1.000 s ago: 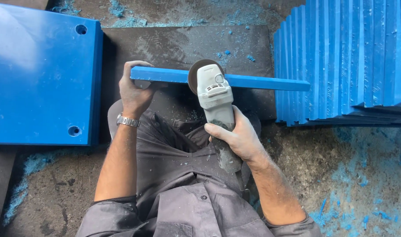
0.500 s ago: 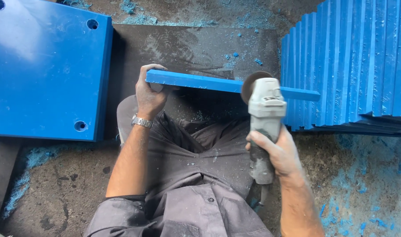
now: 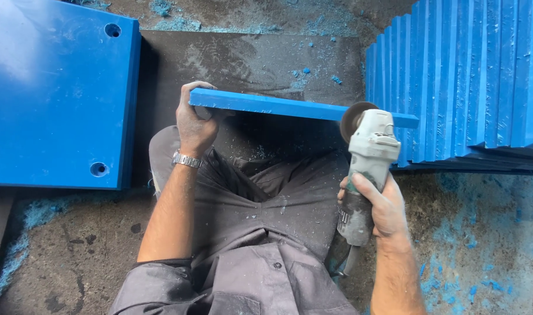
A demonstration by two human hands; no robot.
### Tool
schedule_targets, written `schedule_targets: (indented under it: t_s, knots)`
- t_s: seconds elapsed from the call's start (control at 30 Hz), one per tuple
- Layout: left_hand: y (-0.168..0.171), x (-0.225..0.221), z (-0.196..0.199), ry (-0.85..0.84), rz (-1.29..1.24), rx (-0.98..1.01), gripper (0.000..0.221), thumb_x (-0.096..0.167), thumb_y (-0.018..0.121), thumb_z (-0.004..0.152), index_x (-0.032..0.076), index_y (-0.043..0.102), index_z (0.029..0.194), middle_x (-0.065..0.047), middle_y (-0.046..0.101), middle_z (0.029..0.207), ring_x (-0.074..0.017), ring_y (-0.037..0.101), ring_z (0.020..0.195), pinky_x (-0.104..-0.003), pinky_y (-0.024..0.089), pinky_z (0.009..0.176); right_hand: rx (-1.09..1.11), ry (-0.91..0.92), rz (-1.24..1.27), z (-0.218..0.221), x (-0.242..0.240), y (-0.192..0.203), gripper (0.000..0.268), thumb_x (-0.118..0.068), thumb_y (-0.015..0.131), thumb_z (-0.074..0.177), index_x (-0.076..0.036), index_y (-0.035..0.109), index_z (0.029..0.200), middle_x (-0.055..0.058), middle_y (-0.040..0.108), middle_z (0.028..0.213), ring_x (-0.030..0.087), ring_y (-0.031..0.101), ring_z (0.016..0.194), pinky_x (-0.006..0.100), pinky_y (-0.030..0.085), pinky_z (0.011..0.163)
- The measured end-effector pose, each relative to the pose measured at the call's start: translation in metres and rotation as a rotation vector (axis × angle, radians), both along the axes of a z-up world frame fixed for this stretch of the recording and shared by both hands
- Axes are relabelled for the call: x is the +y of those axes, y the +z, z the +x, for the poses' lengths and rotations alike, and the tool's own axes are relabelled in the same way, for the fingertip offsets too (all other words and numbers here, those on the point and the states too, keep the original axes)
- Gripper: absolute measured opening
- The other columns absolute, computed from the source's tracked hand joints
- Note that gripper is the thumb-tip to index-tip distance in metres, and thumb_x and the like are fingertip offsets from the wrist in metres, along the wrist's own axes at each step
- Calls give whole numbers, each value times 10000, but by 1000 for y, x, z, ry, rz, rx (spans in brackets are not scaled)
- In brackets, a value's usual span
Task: Grinding and smoothing the edges of blue plastic plates using a handheld power grinder.
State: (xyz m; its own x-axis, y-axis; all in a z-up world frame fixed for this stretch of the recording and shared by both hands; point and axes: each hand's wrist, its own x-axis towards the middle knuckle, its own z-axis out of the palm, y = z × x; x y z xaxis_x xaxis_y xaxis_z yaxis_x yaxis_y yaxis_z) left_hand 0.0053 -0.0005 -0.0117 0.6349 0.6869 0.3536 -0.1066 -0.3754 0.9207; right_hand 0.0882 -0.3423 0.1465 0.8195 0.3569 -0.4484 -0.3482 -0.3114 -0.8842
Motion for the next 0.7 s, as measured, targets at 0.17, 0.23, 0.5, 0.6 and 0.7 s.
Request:
schedule_targets:
  t_s: [0.17,0.23,0.5,0.6,0.7]
  knots:
    - [11,-3,-1,-4,-7,-37,575,47,936,787,81,561,1223,-60,680,1158,-216,689,1074,-352,561,941,41,-16,106,-2,8,-1,472,-247,713,886,24,547,1234,150,696,915,218,715,734,377,619,638]
    - [8,-4,-2,9,-17,-30,549,37,917,800,84,567,1220,-58,685,1158,-209,697,1075,-348,565,942,70,43,85,-10,35,-2,483,-240,719,860,6,535,1232,140,695,902,214,716,718,374,613,618]
    - [8,-7,-5,21,-11,-5,488,4,861,808,86,579,1198,-67,691,1142,-215,709,1059,-337,571,929,38,312,45,-28,83,-3,501,-250,764,861,-3,552,1242,89,697,917,151,704,753,298,601,690]
    - [3,-8,-2,35,-16,-13,465,-16,835,828,88,581,1203,-65,694,1137,-213,716,1059,-336,570,938,74,237,88,-24,56,-3,495,-225,764,864,13,540,1235,114,700,918,186,702,735,328,594,677]
    - [1,-9,-1,47,-23,-30,503,-7,862,798,86,575,1201,-67,687,1118,-217,704,1046,-340,562,937,82,86,83,-17,31,-1,490,-233,725,874,10,526,1249,132,693,921,207,712,741,357,607,660]
